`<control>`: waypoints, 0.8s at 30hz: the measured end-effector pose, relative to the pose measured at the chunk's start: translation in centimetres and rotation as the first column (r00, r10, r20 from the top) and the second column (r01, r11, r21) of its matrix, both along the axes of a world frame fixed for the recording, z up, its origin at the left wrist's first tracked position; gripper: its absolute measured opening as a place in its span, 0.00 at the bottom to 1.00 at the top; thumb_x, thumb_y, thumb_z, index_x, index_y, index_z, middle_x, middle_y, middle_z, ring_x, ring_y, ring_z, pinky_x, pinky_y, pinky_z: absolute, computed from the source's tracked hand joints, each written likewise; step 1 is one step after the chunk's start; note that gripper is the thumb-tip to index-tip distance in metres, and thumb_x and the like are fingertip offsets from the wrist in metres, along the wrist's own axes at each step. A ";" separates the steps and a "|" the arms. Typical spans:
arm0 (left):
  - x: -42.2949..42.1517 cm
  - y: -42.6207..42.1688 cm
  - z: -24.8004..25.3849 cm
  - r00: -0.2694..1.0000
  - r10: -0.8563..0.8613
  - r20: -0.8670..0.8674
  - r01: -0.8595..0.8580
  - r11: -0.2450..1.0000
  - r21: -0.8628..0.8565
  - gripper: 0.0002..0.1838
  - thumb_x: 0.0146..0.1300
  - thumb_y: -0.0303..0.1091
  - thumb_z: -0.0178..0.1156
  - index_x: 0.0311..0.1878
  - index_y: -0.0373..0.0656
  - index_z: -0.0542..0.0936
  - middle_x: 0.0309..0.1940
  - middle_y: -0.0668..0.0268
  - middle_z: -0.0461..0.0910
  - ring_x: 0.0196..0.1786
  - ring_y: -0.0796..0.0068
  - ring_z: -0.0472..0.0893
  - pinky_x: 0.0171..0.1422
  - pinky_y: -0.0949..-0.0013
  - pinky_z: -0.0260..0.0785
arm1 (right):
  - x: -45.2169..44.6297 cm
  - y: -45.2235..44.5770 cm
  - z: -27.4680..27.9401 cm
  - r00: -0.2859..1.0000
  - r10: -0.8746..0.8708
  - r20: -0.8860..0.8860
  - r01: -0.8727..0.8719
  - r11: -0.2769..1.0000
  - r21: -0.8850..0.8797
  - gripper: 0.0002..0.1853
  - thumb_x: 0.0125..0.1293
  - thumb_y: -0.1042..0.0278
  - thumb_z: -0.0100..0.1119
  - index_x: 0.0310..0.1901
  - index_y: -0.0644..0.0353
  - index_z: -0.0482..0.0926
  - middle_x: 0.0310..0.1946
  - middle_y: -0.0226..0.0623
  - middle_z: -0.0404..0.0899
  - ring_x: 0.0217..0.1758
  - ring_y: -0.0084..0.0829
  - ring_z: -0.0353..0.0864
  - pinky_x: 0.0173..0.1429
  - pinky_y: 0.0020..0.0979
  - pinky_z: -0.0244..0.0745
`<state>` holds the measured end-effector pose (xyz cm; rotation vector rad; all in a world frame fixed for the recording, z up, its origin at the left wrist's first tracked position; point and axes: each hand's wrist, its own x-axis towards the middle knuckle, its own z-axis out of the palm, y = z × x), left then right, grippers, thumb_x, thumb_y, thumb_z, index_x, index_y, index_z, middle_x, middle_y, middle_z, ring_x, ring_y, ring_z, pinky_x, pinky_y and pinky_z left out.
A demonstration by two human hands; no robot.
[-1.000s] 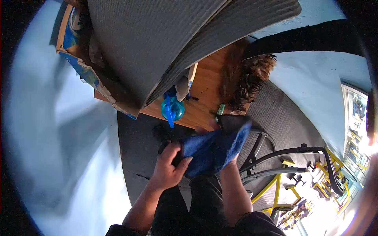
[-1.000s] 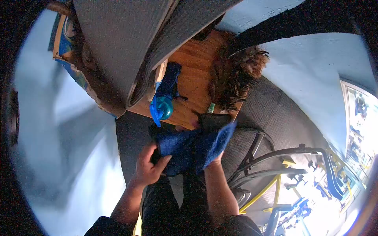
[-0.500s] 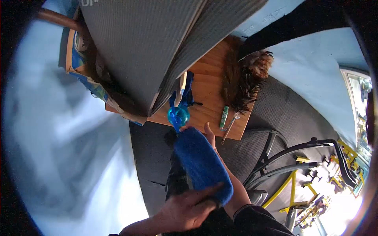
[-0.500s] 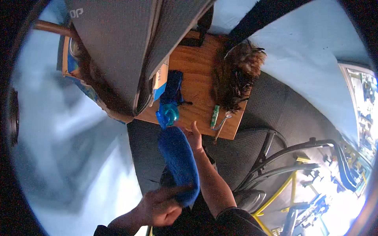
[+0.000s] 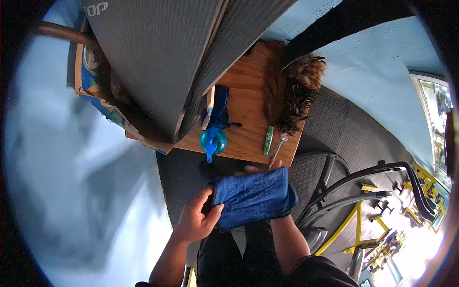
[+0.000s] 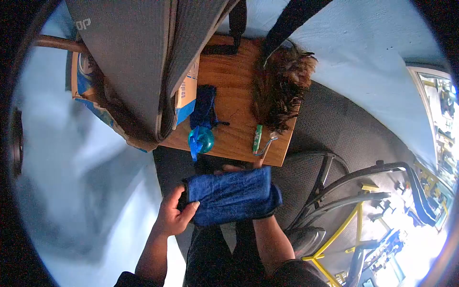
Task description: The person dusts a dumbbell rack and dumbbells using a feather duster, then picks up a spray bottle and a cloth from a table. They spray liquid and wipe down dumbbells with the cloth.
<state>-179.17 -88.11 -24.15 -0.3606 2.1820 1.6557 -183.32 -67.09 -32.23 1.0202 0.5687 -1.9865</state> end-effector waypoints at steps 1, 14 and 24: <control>0.1 0.1 -0.4 1.000 0.001 0.000 -0.001 1.000 0.002 0.16 0.61 0.30 0.60 0.51 0.35 0.72 0.28 0.58 0.77 0.30 0.71 0.79 0.34 0.67 0.71 | 0.5 1.0 -0.8 0.998 -0.053 -0.019 0.052 0.998 -0.041 0.42 0.68 0.29 0.33 0.57 0.68 0.71 0.49 0.51 0.79 0.50 0.42 0.80 0.56 0.42 0.76; -1.0 9.2 2.3 0.869 -0.494 0.036 0.490 0.848 -0.204 0.36 0.59 0.31 0.59 0.70 0.36 0.58 0.63 0.34 0.58 0.60 0.39 0.71 0.62 0.49 0.68 | 3.5 -3.5 -2.3 0.981 -0.175 0.081 0.164 0.979 0.125 0.33 0.71 0.38 0.40 0.66 0.58 0.64 0.61 0.40 0.70 0.64 0.38 0.67 0.73 0.43 0.55; -1.3 -1.2 -9.2 0.999 0.031 0.043 -0.008 0.886 -0.464 0.41 0.54 0.27 0.65 0.70 0.44 0.57 0.63 0.48 0.64 0.65 0.48 0.66 0.64 0.50 0.64 | 5.4 1.1 -6.9 0.887 -0.461 -0.008 0.459 0.884 -0.090 0.50 0.58 0.21 0.40 0.67 0.60 0.60 0.61 0.51 0.69 0.63 0.52 0.68 0.67 0.55 0.62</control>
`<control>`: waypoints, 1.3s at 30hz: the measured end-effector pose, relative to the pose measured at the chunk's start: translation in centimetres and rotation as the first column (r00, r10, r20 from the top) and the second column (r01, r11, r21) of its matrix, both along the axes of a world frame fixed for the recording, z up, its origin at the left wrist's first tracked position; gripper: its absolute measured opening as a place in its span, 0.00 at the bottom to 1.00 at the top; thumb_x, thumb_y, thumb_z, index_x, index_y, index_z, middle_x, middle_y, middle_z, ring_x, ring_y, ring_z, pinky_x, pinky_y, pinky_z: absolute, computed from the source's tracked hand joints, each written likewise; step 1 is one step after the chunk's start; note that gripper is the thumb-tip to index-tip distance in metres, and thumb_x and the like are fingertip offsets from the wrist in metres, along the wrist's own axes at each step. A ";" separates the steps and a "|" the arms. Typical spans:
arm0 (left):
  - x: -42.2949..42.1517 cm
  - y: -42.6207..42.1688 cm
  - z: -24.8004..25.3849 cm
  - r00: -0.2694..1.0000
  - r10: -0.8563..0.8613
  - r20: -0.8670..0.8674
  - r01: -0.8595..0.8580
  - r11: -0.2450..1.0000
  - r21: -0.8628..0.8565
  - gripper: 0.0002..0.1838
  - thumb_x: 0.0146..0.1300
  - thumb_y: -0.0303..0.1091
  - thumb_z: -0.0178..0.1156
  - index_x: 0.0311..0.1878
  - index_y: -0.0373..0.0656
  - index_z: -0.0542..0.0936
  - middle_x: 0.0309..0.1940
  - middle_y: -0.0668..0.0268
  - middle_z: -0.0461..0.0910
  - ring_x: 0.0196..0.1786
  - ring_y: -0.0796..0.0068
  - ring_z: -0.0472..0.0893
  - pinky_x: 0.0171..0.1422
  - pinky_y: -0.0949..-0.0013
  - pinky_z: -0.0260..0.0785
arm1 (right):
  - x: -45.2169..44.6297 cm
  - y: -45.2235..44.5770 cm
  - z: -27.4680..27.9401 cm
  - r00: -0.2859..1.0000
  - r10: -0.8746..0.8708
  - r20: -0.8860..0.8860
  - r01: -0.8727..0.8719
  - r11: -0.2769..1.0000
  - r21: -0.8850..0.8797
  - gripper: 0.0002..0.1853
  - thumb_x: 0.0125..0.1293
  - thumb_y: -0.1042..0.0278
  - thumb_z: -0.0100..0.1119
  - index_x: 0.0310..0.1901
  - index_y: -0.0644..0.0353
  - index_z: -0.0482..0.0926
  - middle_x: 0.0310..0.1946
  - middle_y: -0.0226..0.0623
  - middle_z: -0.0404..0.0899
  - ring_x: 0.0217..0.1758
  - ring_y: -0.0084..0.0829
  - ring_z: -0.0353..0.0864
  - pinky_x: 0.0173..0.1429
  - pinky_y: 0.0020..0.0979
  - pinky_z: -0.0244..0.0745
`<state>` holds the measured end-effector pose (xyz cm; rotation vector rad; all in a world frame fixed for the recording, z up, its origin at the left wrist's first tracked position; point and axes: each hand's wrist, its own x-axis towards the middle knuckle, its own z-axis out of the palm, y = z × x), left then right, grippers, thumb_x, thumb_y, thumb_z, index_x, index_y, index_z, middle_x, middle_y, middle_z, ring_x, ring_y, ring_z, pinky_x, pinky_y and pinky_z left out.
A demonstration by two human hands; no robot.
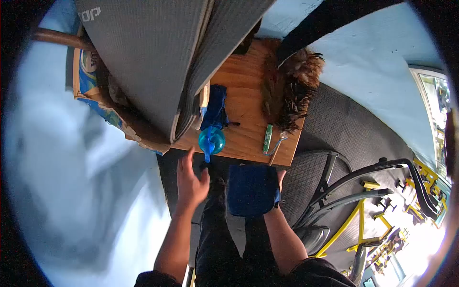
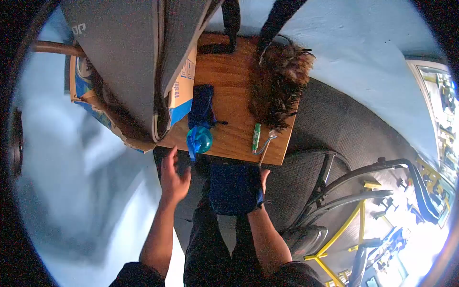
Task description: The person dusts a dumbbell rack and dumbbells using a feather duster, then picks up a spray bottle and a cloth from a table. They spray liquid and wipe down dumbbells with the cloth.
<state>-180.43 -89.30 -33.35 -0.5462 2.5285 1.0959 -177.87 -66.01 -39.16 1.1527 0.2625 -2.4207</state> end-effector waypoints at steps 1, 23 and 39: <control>0.1 -0.9 -3.3 0.991 -0.116 -0.062 0.109 0.988 -0.107 0.45 0.52 0.30 0.68 0.72 0.46 0.54 0.65 0.47 0.61 0.67 0.47 0.63 0.66 0.48 0.61 | 0.1 0.5 -0.2 0.998 -0.059 -0.025 0.060 0.997 0.040 0.50 0.58 0.21 0.41 0.67 0.61 0.60 0.62 0.51 0.68 0.63 0.52 0.68 0.67 0.56 0.61; 1.3 0.4 2.6 0.989 -0.108 -0.096 0.141 0.868 0.476 0.38 0.55 0.28 0.62 0.69 0.40 0.60 0.45 0.59 0.77 0.43 0.70 0.78 0.55 0.63 0.69 | 2.2 -3.0 1.4 0.922 -0.311 -0.232 0.361 0.908 0.215 0.30 0.57 0.47 0.60 0.52 0.65 0.75 0.50 0.50 0.78 0.53 0.50 0.78 0.59 0.52 0.72; 0.8 -3.3 -3.7 0.915 -0.400 -0.057 0.397 0.862 0.315 0.42 0.46 0.20 0.59 0.67 0.37 0.55 0.56 0.46 0.64 0.59 0.42 0.67 0.65 0.50 0.61 | -14.4 -2.6 -7.2 0.949 0.021 -0.316 0.082 0.948 0.308 0.27 0.56 0.54 0.61 0.53 0.65 0.75 0.52 0.50 0.77 0.53 0.46 0.77 0.57 0.47 0.72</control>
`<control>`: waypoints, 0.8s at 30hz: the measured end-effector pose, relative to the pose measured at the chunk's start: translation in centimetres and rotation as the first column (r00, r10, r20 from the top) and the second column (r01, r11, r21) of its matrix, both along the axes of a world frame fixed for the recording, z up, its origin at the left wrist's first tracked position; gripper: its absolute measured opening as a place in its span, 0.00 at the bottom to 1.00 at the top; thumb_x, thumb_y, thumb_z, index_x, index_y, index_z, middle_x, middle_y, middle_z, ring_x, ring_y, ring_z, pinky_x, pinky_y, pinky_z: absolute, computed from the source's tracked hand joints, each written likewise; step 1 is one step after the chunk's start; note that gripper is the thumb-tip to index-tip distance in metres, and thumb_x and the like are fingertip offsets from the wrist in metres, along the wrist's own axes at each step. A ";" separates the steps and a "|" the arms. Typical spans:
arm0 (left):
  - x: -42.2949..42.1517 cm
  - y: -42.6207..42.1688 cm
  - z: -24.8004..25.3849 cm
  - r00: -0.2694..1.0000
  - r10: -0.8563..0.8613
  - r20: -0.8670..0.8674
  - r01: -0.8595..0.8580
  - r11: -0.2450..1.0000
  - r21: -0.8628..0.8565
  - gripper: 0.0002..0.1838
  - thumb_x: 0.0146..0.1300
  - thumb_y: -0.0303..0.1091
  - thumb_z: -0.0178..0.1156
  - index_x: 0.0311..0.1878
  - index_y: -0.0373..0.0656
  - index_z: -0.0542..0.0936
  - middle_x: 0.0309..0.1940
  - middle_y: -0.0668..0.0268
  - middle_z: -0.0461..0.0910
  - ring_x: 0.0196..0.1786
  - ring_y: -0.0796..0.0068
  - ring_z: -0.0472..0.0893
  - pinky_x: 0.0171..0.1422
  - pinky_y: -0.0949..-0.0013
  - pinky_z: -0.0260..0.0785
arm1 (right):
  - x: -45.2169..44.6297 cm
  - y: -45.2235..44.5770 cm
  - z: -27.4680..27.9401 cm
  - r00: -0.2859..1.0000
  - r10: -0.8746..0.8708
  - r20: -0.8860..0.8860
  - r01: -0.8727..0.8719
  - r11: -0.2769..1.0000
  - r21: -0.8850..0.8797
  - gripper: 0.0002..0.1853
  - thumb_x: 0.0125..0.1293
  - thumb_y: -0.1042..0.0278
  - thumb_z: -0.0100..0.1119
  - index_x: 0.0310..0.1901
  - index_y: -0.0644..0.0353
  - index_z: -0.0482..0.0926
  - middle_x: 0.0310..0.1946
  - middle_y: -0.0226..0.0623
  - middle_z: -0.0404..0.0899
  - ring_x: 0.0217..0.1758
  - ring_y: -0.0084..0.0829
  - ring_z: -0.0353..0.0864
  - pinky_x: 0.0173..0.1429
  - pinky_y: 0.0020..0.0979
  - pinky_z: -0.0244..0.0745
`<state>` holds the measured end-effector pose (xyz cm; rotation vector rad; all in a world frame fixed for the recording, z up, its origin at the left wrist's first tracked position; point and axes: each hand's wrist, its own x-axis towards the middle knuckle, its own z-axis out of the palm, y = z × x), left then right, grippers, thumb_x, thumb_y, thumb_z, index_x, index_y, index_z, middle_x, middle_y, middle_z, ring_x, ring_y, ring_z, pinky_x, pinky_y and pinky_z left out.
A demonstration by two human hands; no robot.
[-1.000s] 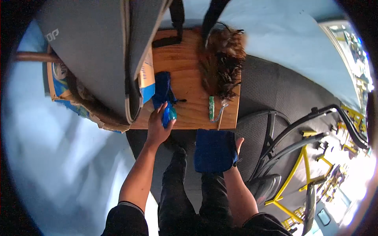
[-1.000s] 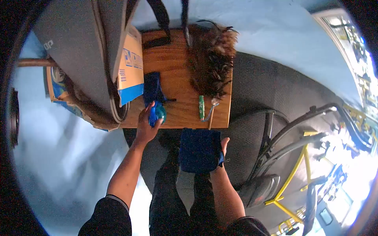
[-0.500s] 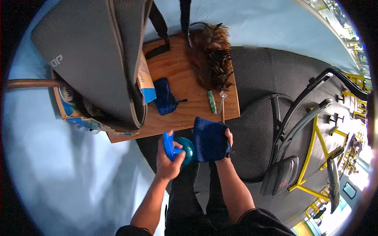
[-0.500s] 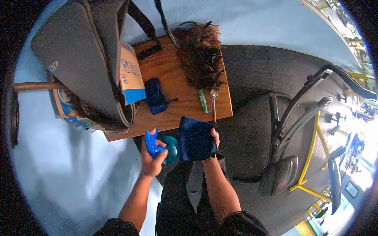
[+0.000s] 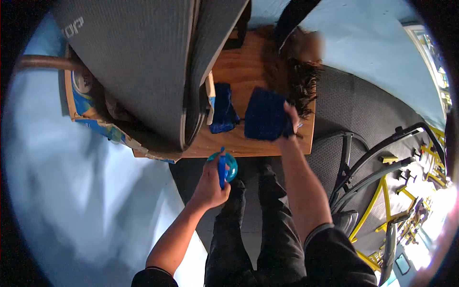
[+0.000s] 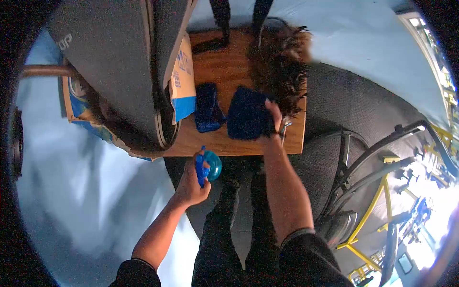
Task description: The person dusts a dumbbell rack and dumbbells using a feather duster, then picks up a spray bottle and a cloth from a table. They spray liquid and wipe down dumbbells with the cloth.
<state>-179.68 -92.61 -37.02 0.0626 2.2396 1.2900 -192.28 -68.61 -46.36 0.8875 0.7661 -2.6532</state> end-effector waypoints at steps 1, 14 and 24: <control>0.3 -0.2 -1.6 0.983 -0.009 -0.186 0.004 1.000 -0.029 0.42 0.47 0.19 0.58 0.68 0.36 0.54 0.57 0.46 0.64 0.58 0.44 0.68 0.65 0.50 0.62 | -1.8 0.2 -1.1 0.993 0.041 0.110 -0.043 0.999 0.017 0.28 0.56 0.54 0.62 0.54 0.66 0.74 0.53 0.50 0.76 0.54 0.46 0.77 0.57 0.46 0.72; 3.8 -0.4 -2.0 0.932 0.186 -0.312 -0.203 0.979 -0.023 0.30 0.55 0.24 0.58 0.63 0.35 0.65 0.59 0.43 0.67 0.56 0.42 0.73 0.59 0.51 0.68 | -0.9 -13.5 -2.6 0.644 0.498 0.581 -0.392 -0.438 0.809 0.33 0.53 0.54 0.69 0.57 0.60 0.68 0.47 0.48 0.77 0.54 0.49 0.77 0.59 0.41 0.74; 6.1 -1.0 7.7 0.906 0.356 -0.230 -0.320 0.930 0.180 0.36 0.53 0.22 0.60 0.66 0.30 0.60 0.52 0.49 0.77 0.53 0.53 0.79 0.58 0.58 0.71 | 5.0 -3.5 0.3 0.890 0.455 0.024 -0.452 0.876 0.170 0.20 0.50 0.76 0.55 0.48 0.66 0.74 0.41 0.41 0.81 0.46 0.41 0.81 0.51 0.42 0.76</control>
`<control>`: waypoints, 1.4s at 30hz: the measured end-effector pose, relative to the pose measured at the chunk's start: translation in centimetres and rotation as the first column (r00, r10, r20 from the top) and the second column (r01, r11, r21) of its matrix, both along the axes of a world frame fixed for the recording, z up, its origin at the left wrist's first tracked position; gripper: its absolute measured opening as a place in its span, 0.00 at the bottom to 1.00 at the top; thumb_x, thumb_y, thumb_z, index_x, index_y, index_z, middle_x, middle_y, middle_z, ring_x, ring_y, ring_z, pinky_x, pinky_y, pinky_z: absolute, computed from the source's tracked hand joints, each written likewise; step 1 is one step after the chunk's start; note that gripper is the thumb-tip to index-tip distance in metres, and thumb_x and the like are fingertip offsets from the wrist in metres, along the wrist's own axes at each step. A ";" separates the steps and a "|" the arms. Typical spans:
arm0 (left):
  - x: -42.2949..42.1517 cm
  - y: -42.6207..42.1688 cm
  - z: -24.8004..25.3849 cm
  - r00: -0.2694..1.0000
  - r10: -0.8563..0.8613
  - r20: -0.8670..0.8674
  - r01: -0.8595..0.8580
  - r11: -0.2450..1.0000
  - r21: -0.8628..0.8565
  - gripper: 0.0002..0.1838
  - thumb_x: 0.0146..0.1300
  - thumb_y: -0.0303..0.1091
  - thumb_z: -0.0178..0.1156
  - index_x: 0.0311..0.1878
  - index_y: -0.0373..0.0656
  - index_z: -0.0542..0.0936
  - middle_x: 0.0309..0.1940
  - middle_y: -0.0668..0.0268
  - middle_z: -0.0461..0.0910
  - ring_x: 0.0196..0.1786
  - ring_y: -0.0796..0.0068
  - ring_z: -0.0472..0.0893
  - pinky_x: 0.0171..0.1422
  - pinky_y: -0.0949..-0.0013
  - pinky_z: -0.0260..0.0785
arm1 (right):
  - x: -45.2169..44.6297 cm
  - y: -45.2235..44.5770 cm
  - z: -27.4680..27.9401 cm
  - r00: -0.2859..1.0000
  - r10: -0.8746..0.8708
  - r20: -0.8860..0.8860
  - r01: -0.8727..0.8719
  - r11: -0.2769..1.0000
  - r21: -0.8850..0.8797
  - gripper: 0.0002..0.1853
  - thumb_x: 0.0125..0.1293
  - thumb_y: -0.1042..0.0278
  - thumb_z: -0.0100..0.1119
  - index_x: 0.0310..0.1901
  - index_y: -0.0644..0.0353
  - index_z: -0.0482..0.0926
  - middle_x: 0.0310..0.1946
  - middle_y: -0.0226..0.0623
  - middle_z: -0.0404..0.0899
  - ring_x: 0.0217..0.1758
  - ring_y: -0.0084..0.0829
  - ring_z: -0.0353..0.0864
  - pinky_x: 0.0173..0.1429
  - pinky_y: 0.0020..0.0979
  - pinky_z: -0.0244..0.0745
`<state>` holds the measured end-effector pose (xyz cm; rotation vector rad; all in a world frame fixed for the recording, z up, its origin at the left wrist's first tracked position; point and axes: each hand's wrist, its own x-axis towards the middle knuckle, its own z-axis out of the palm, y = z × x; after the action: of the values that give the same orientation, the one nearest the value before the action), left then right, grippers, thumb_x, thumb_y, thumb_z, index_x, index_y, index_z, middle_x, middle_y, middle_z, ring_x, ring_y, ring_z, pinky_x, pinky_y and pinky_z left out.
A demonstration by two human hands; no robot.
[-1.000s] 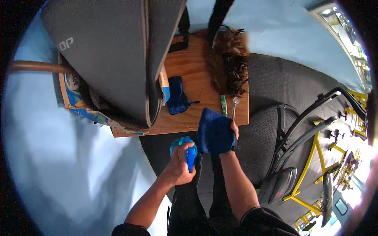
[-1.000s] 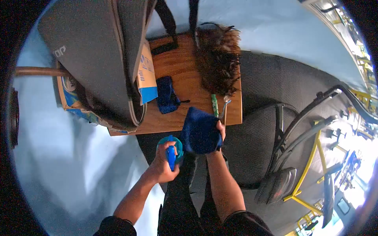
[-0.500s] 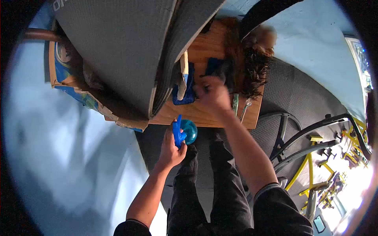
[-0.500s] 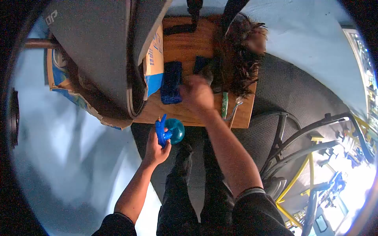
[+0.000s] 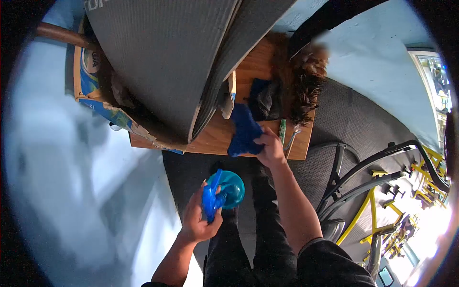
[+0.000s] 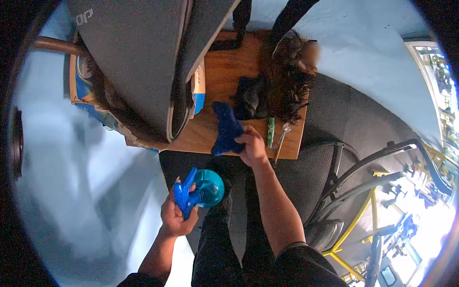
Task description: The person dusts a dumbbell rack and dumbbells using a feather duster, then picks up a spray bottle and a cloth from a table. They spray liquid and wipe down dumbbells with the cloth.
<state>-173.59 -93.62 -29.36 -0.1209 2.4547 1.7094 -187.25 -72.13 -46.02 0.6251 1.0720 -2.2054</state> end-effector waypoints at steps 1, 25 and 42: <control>0.3 0.0 0.8 0.998 0.012 0.060 -0.016 0.998 0.066 0.38 0.53 0.22 0.61 0.68 0.30 0.58 0.52 0.49 0.77 0.54 0.55 0.80 0.60 0.57 0.70 | 0.4 0.6 1.9 0.996 -0.089 0.029 0.092 0.987 -0.130 0.23 0.50 0.77 0.53 0.51 0.66 0.73 0.44 0.44 0.80 0.48 0.42 0.80 0.54 0.44 0.75; -2.0 6.3 9.1 0.991 -0.043 0.128 -0.010 0.921 0.390 0.52 0.45 0.36 0.77 0.70 0.34 0.57 0.42 0.64 0.78 0.43 0.78 0.79 0.52 0.71 0.74 | 9.7 10.2 20.2 0.938 -0.347 0.005 0.325 0.875 -0.359 0.38 0.51 0.59 0.57 0.65 0.66 0.64 0.60 0.50 0.71 0.63 0.49 0.71 0.69 0.51 0.61; 6.8 13.9 30.6 0.376 -0.914 -0.150 0.881 0.304 0.362 0.48 0.50 0.37 0.75 0.70 0.41 0.56 0.67 0.56 0.60 0.49 0.69 0.79 0.52 0.65 0.75 | 33.9 12.0 46.7 0.321 -0.939 -0.128 0.726 0.330 -0.604 0.46 0.61 0.27 0.45 0.65 0.63 0.64 0.63 0.50 0.68 0.66 0.49 0.67 0.71 0.52 0.58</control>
<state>-166.83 -79.73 1.20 1.0365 1.4228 1.4443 -153.36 -60.11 0.71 0.5097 0.2761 -3.6013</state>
